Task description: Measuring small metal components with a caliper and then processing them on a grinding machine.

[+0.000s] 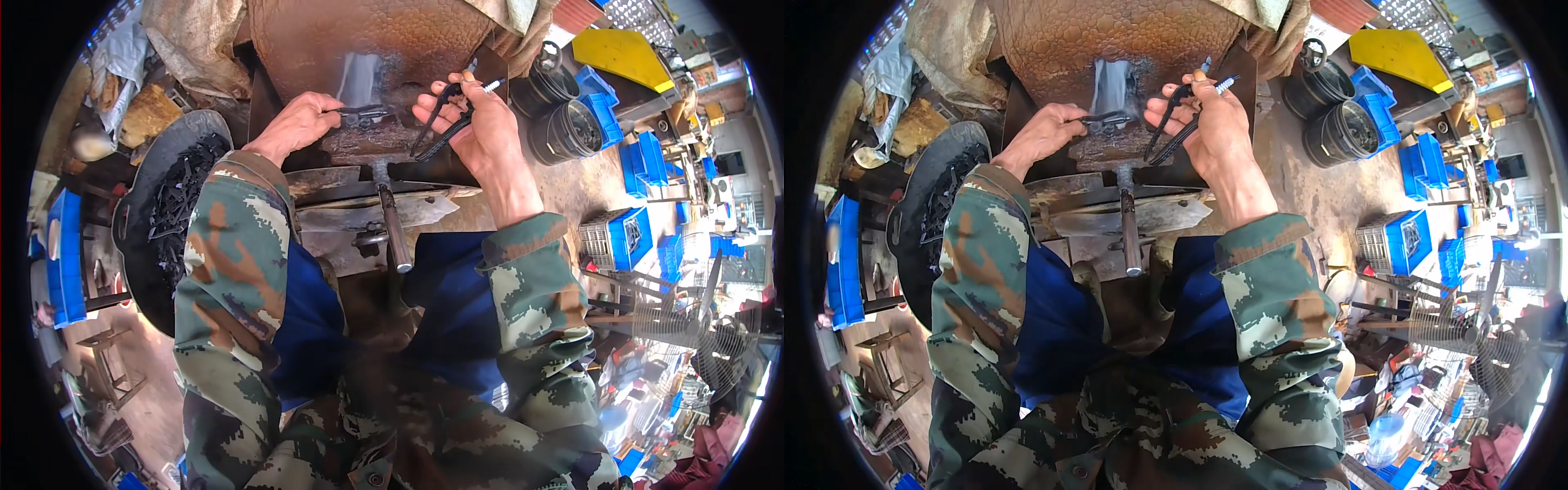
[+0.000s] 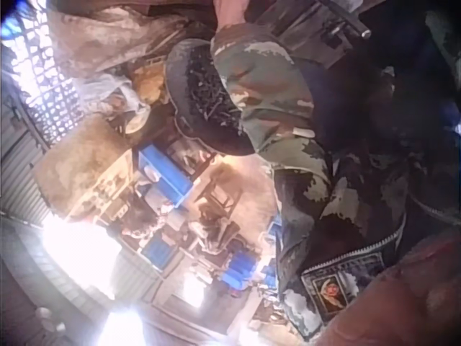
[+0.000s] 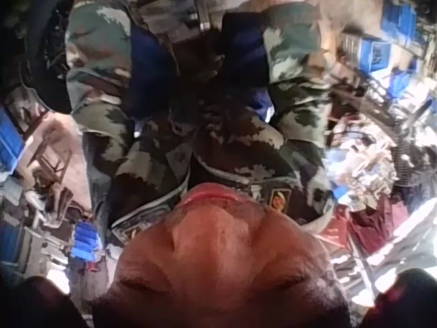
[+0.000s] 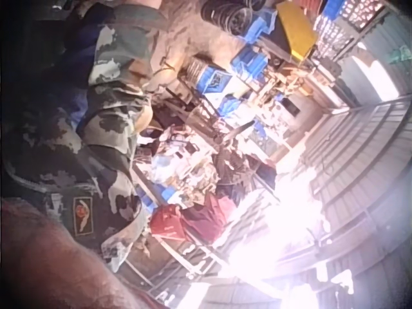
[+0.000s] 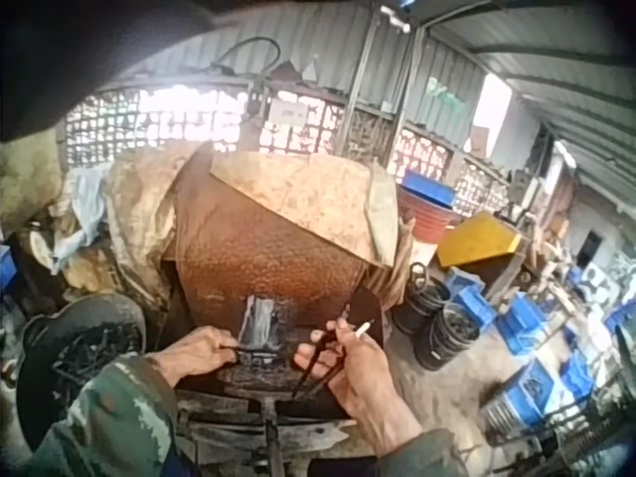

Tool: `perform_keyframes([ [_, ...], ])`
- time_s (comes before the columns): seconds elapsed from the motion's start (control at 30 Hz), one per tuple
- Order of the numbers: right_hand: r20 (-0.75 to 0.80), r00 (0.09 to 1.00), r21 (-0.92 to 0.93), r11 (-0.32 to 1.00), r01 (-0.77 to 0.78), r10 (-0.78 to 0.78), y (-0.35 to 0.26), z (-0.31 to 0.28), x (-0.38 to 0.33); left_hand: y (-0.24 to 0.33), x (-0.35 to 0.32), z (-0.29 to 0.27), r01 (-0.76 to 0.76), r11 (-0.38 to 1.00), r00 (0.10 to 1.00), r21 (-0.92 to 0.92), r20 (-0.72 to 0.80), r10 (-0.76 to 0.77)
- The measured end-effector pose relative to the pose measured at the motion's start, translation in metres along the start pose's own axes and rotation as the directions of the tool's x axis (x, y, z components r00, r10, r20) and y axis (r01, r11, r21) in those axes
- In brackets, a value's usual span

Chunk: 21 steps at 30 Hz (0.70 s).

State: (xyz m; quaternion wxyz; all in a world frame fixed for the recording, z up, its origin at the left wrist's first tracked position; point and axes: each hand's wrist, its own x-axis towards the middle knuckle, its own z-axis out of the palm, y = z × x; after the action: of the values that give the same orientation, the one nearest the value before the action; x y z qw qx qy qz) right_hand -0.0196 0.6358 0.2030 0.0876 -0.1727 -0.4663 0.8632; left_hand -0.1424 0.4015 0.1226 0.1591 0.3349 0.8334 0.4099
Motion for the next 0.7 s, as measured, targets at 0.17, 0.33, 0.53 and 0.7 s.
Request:
perform_keyframes([
  [0.17, 0.02, 0.997, 0.014, 0.997, -0.073, 0.073, 0.006, -0.008, 0.003, 0.012, -0.006, 0.001, -0.018, 0.96, 0.991, 0.279, -0.12, 0.054],
  [0.33, 0.078, 0.997, -0.148, 0.989, 0.002, 0.01, 0.001, -0.012, -0.008, 0.011, -0.003, 0.002, 0.166, 0.983, 0.978, 0.079, -0.143, -0.154],
  [0.53, 0.274, 0.959, -0.742, 0.619, 0.257, -0.069, 0.019, -0.016, -0.036, 0.002, -0.013, -0.009, 0.28, 0.959, 0.929, 0.051, -0.265, -0.257],
  [0.7, 0.779, 0.625, -0.619, 0.104, 0.779, -0.046, 0.047, -0.042, -0.054, -0.003, -0.017, -0.01, 0.302, 0.952, 0.897, 0.052, -0.353, -0.265],
])
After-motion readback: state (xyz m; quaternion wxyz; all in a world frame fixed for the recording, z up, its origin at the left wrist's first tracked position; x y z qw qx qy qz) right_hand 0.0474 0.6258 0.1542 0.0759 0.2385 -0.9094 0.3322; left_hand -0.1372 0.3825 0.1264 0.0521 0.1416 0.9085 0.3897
